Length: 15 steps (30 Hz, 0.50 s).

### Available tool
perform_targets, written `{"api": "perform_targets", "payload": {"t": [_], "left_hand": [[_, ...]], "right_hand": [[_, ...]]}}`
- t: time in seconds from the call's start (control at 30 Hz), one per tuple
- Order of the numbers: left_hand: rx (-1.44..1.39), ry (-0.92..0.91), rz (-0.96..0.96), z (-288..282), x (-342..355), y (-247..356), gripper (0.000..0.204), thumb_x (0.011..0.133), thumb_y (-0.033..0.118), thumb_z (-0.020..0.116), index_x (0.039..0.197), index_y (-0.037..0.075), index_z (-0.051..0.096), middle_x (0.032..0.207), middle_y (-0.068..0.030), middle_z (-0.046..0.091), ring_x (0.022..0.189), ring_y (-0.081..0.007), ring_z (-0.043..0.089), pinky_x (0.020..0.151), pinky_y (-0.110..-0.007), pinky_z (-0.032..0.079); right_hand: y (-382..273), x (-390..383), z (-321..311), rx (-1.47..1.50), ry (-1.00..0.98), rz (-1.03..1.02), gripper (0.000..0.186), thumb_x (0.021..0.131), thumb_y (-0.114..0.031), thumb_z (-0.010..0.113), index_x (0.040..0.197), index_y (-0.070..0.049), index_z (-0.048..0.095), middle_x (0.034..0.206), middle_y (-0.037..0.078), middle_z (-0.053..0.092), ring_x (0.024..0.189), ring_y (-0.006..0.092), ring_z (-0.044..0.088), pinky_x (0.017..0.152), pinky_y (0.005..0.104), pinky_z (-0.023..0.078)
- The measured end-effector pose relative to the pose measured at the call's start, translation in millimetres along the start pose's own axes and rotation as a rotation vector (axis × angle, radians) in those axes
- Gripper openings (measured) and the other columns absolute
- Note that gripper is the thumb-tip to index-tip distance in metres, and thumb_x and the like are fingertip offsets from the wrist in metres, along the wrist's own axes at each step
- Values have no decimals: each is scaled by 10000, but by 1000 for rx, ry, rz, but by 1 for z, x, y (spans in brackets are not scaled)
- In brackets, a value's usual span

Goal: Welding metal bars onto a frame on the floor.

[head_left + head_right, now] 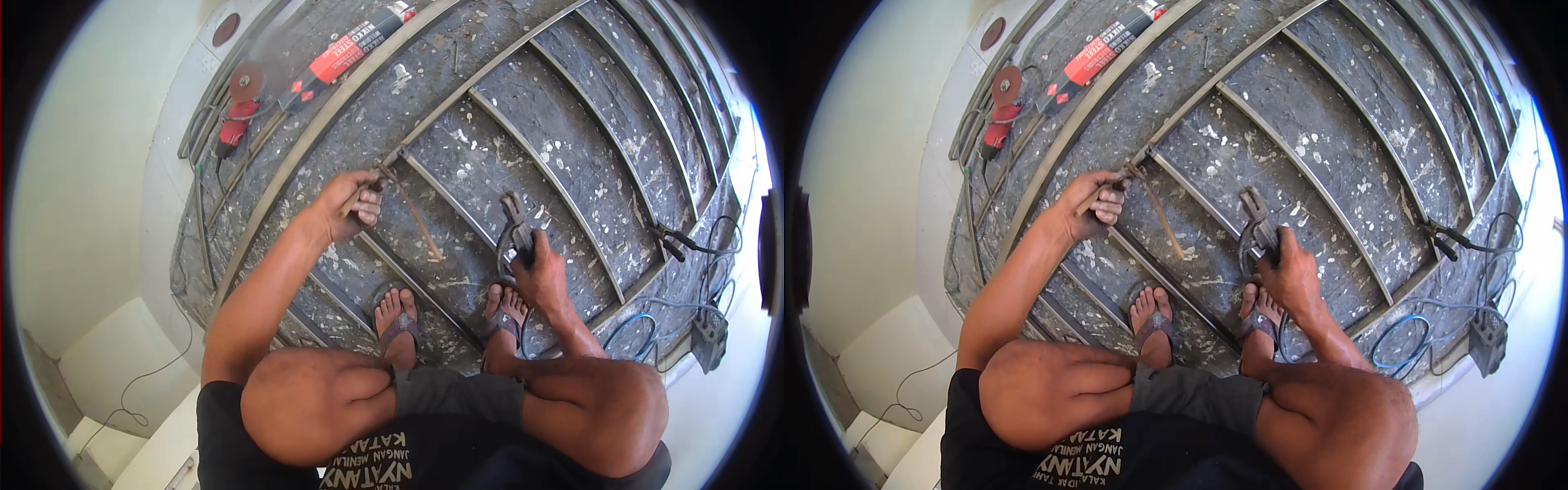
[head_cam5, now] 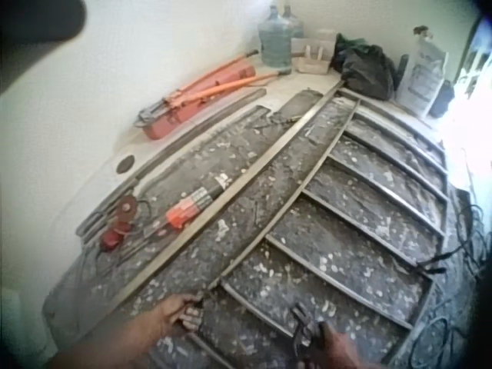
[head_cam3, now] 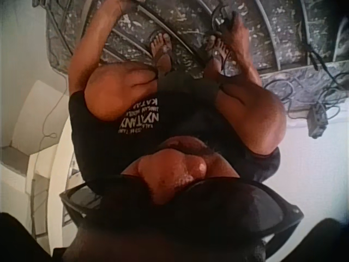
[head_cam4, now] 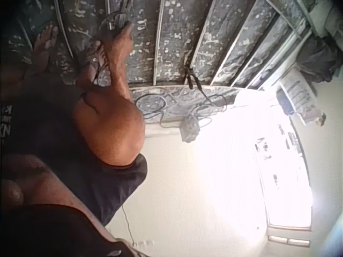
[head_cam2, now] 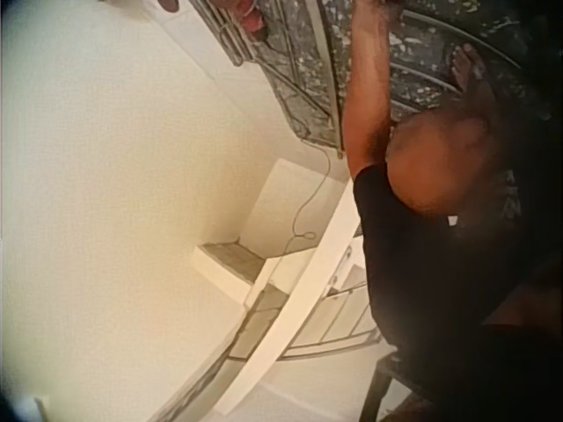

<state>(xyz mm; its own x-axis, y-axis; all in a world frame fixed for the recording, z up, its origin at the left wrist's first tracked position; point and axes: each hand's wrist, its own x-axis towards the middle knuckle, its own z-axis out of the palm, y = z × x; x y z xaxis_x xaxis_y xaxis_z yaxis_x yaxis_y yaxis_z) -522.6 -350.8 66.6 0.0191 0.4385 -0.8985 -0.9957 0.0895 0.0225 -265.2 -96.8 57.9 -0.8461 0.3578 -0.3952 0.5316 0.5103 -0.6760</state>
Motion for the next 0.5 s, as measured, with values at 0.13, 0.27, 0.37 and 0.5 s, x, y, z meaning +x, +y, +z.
{"api": "perform_targets", "payload": {"t": [0.13, 0.27, 0.37, 0.5], "left_hand": [[140, -101, 25, -7, -19, 17, 195, 947, 209, 457, 800, 87, 495, 503, 50, 394, 373, -56, 336, 371, -205, 301], [371, -168, 192, -18, -50, 21, 242, 956, 220, 478, 759, 80, 467, 480, 49, 383, 366, -58, 350, 358, -231, 309], [468, -187, 314, -34, -86, 18, 257, 954, 237, 499, 807, 27, 512, 461, 50, 371, 353, -59, 353, 353, -236, 335], [460, -1, 554, -52, -138, 18, 311, 945, 274, 515, 890, -28, 562, 469, 39, 376, 355, -65, 350, 363, -235, 341]], "right_hand": [[-12, -8, 0, -51, 54, -23, 415, 739, -94, 626, 1116, -21, 470, 714, 253, 606, 660, 441, 614, 574, 486, 475], [-30, -17, 3, -85, 56, -48, 405, 738, -87, 625, 1108, -19, 474, 697, 246, 602, 644, 435, 613, 562, 477, 474], [-38, -25, 2, -111, 68, -47, 395, 738, -83, 626, 1099, -17, 479, 681, 238, 598, 630, 427, 613, 554, 466, 473], [-41, -29, 0, -136, 97, -1, 375, 742, -78, 630, 1082, -16, 486, 657, 219, 591, 611, 407, 616, 547, 442, 472]]}}
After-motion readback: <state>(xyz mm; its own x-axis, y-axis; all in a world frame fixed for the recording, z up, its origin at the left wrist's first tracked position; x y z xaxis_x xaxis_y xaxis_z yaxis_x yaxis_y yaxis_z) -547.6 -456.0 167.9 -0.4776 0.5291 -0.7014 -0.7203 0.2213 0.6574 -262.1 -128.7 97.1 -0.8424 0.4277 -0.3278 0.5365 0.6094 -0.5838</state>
